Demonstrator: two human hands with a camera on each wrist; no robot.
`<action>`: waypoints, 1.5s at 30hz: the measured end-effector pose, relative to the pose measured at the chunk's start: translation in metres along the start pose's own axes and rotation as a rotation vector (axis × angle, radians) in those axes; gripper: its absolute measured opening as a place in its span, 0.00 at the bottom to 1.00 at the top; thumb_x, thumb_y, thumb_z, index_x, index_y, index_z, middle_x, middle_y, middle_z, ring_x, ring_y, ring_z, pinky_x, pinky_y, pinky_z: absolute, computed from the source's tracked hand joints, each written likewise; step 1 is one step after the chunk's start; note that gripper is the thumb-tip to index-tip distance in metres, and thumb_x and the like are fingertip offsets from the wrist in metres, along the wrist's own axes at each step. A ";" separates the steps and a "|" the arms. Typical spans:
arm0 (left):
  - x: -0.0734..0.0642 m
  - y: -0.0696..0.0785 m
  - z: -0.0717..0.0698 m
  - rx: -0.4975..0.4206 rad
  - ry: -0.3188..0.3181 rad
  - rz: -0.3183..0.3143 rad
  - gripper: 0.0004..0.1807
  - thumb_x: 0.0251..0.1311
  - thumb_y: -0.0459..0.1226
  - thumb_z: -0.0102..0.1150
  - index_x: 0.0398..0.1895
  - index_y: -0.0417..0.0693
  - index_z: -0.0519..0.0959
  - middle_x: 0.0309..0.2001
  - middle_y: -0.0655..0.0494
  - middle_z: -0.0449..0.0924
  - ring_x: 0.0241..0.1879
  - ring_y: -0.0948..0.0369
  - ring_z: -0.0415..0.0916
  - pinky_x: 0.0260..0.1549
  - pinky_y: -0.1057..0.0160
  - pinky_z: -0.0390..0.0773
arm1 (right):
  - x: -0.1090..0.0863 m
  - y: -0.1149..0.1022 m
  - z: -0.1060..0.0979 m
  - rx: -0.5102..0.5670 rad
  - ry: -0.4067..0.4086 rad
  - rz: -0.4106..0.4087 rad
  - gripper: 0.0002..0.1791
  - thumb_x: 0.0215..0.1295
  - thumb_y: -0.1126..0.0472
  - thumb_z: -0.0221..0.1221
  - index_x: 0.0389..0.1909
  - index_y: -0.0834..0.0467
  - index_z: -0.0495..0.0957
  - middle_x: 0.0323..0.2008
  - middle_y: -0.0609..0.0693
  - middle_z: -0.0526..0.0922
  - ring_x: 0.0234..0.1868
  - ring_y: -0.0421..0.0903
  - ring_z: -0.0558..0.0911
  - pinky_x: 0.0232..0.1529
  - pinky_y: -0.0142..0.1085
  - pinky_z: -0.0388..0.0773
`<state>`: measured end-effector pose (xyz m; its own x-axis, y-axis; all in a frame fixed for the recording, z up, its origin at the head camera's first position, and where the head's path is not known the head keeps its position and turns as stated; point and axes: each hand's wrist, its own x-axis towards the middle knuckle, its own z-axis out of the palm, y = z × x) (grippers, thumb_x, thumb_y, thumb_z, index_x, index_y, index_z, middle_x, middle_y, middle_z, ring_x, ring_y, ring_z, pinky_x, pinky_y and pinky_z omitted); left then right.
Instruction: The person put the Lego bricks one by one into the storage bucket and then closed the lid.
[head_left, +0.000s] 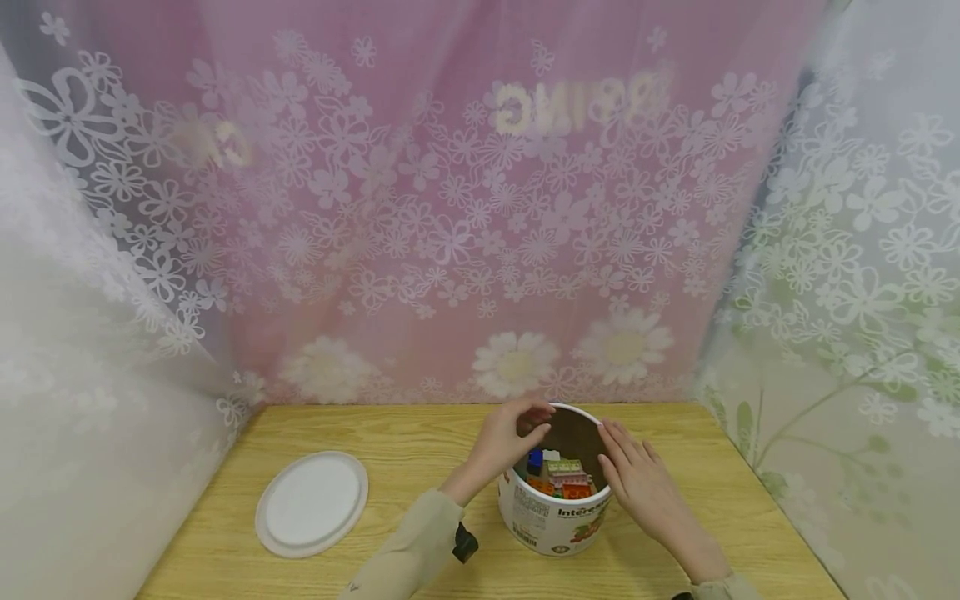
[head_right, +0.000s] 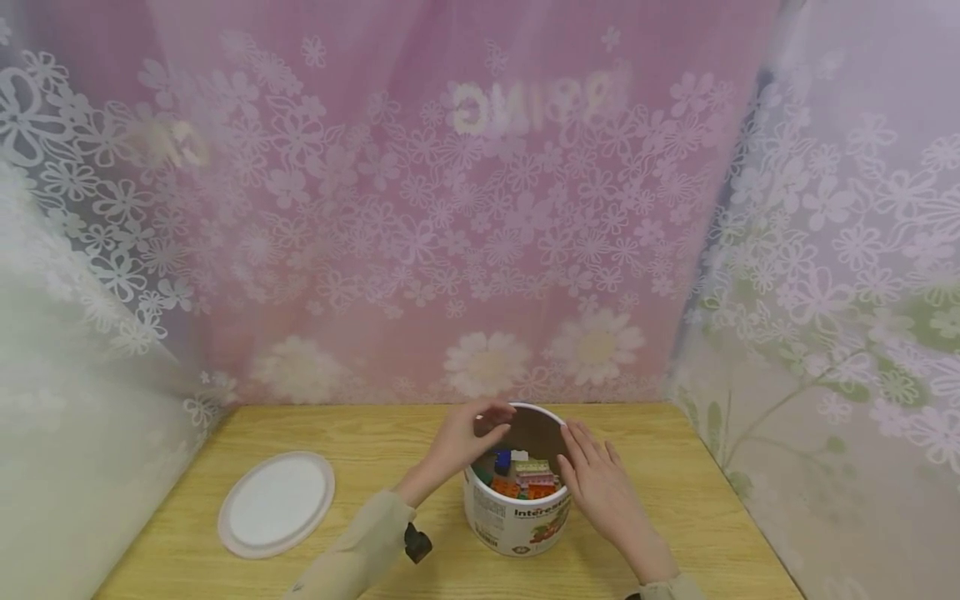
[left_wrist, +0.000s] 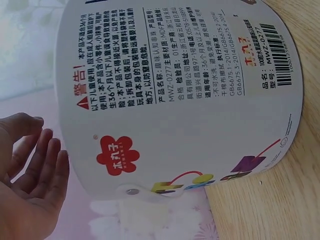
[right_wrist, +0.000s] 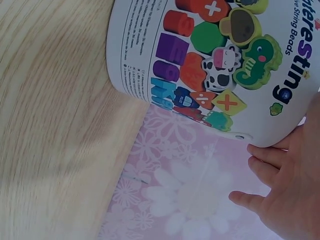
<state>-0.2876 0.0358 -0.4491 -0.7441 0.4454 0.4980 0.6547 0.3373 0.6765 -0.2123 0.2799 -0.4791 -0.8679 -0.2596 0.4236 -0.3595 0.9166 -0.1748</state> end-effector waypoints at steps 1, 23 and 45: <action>-0.001 0.000 -0.001 -0.006 0.005 -0.009 0.12 0.68 0.37 0.64 0.54 0.51 0.83 0.47 0.59 0.85 0.44 0.66 0.82 0.43 0.66 0.84 | 0.000 0.000 0.000 0.004 -0.002 0.002 0.29 0.81 0.52 0.48 0.74 0.64 0.64 0.74 0.60 0.65 0.74 0.60 0.64 0.68 0.66 0.60; -0.039 -0.013 -0.050 -0.100 0.064 -0.174 0.14 0.68 0.37 0.64 0.56 0.53 0.83 0.49 0.59 0.86 0.47 0.58 0.83 0.44 0.63 0.84 | 0.017 -0.027 -0.008 0.115 0.359 -0.194 0.25 0.57 0.66 0.72 0.58 0.52 0.84 0.53 0.52 0.87 0.40 0.49 0.87 0.34 0.40 0.82; -0.093 -0.048 -0.127 -0.147 0.157 -0.358 0.13 0.74 0.41 0.57 0.57 0.55 0.83 0.51 0.53 0.86 0.45 0.54 0.85 0.43 0.64 0.85 | 0.062 -0.113 0.022 0.448 0.402 -0.297 0.22 0.61 0.73 0.67 0.57 0.60 0.82 0.44 0.52 0.87 0.29 0.36 0.81 0.22 0.20 0.66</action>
<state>-0.2669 -0.1267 -0.4592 -0.9399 0.1857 0.2864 0.3335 0.3212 0.8864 -0.2329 0.1535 -0.4527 -0.5455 -0.2686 0.7939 -0.7465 0.5864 -0.3145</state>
